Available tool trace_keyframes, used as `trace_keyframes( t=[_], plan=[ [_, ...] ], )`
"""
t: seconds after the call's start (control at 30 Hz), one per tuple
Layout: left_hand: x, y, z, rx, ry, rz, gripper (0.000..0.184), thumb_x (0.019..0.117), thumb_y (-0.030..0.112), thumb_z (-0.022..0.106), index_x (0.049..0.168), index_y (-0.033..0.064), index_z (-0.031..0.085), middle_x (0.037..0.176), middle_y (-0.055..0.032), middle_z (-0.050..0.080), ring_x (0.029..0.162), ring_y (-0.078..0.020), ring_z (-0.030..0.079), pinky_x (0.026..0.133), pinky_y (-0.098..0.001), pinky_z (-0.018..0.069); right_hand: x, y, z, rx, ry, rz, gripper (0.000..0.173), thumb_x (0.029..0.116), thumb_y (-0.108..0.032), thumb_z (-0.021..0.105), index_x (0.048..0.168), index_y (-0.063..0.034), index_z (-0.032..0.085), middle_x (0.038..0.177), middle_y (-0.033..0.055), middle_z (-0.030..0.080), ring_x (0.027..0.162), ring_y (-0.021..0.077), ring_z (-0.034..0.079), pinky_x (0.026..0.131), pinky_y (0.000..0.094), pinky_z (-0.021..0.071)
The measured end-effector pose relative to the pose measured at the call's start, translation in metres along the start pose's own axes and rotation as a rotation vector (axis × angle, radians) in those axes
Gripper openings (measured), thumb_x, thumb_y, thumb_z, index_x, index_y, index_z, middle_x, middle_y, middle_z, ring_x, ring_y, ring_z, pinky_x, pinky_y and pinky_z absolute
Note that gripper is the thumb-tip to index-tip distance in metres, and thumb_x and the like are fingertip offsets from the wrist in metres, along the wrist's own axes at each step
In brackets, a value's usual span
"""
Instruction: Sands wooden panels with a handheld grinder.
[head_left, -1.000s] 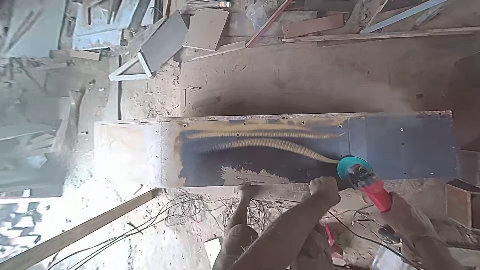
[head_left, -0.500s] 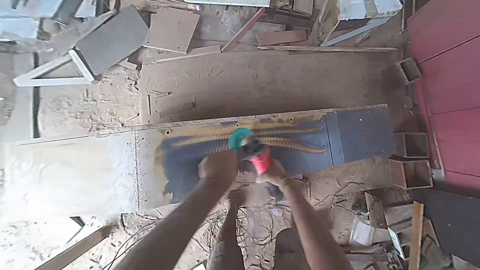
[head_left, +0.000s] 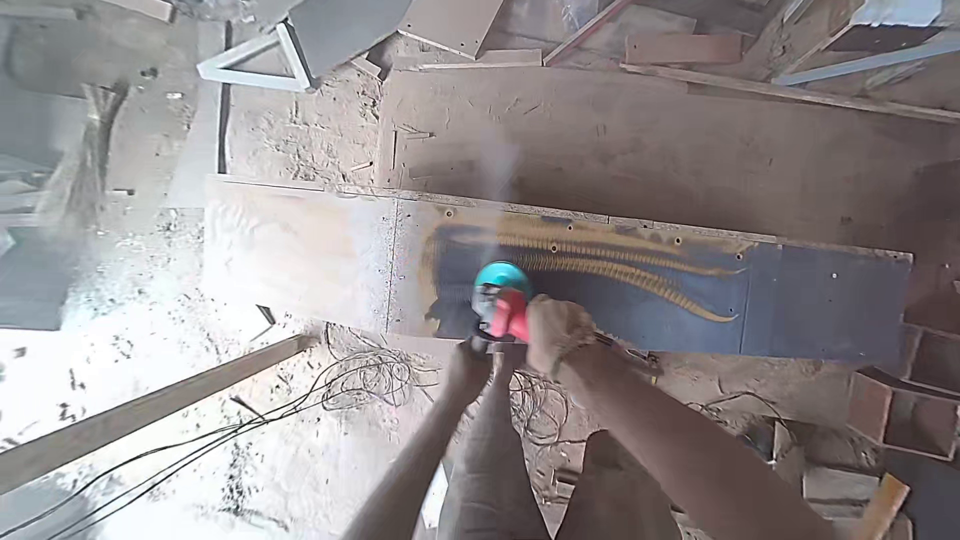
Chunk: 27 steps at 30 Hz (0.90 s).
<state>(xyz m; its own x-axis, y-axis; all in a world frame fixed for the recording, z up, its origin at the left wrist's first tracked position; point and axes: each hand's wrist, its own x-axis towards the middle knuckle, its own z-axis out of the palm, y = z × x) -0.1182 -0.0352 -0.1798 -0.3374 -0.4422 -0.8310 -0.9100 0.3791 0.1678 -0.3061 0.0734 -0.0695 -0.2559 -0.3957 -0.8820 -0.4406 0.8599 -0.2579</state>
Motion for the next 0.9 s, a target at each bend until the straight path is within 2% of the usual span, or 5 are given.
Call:
trace_keyframes(
  t=[0.13,0.27,0.47,0.63,0.9],
  plan=[
    [0.011,0.126,0.072,0.228,-0.201,0.117,0.033,0.0981,0.039,0.058,0.122,0.0190,0.068,0.112,-0.0130,0.074,0.104,-0.0356,0.072,0.084,-0.0645,0.0567,-0.010,0.136,0.013,0.042,0.008,0.345,0.063,0.0773,-0.031,0.082,0.127,0.0010,0.061,0.121,0.0231,0.069,0.112,0.0408,0.069,0.089,0.0607,0.0571],
    [0.013,0.249,0.141,0.394,-0.333,0.332,0.034,0.0902,0.035,0.069,0.119,0.0170,0.070,0.118,-0.0129,0.073,0.108,-0.0369,0.070,0.082,-0.0665,0.0560,-0.018,0.282,0.052,0.203,0.101,0.587,0.064,0.0753,-0.033,0.086,0.125,0.0007,0.065,0.119,0.0251,0.071,0.114,0.0420,0.069,0.093,0.0631,0.0555],
    [-0.026,0.350,0.181,0.510,-0.289,0.487,0.027,0.0972,0.005,0.062,0.124,0.0007,0.067,0.120,-0.0252,0.068,0.107,-0.0452,0.068,0.076,-0.0631,0.0573,0.008,0.412,0.165,0.801,0.387,0.470,0.073,0.0644,-0.010,0.095,0.126,0.0102,0.062,0.121,0.0307,0.067,0.116,0.0429,0.065,0.101,0.0611,0.0519],
    [-0.053,0.285,0.052,0.575,-0.144,0.412,0.027,0.0955,0.003,0.063,0.122,-0.0003,0.066,0.109,-0.0252,0.069,0.099,-0.0450,0.068,0.074,-0.0619,0.0561,0.058,0.286,0.160,1.094,0.412,0.139,0.067,0.0563,-0.006,0.093,0.117,0.0047,0.066,0.105,0.0196,0.073,0.099,0.0319,0.071,0.088,0.0547,0.0602],
    [-0.014,0.043,-0.155,0.691,0.182,-0.175,0.033,0.0913,0.018,0.064,0.123,0.0092,0.061,0.110,-0.0206,0.072,0.102,-0.0441,0.071,0.077,-0.0644,0.0560,0.113,-0.037,0.048,0.386,0.058,-0.094,0.061,0.0634,-0.033,0.087,0.117,-0.0098,0.069,0.111,0.0122,0.073,0.106,0.0297,0.071,0.088,0.0572,0.0576]
  ],
)
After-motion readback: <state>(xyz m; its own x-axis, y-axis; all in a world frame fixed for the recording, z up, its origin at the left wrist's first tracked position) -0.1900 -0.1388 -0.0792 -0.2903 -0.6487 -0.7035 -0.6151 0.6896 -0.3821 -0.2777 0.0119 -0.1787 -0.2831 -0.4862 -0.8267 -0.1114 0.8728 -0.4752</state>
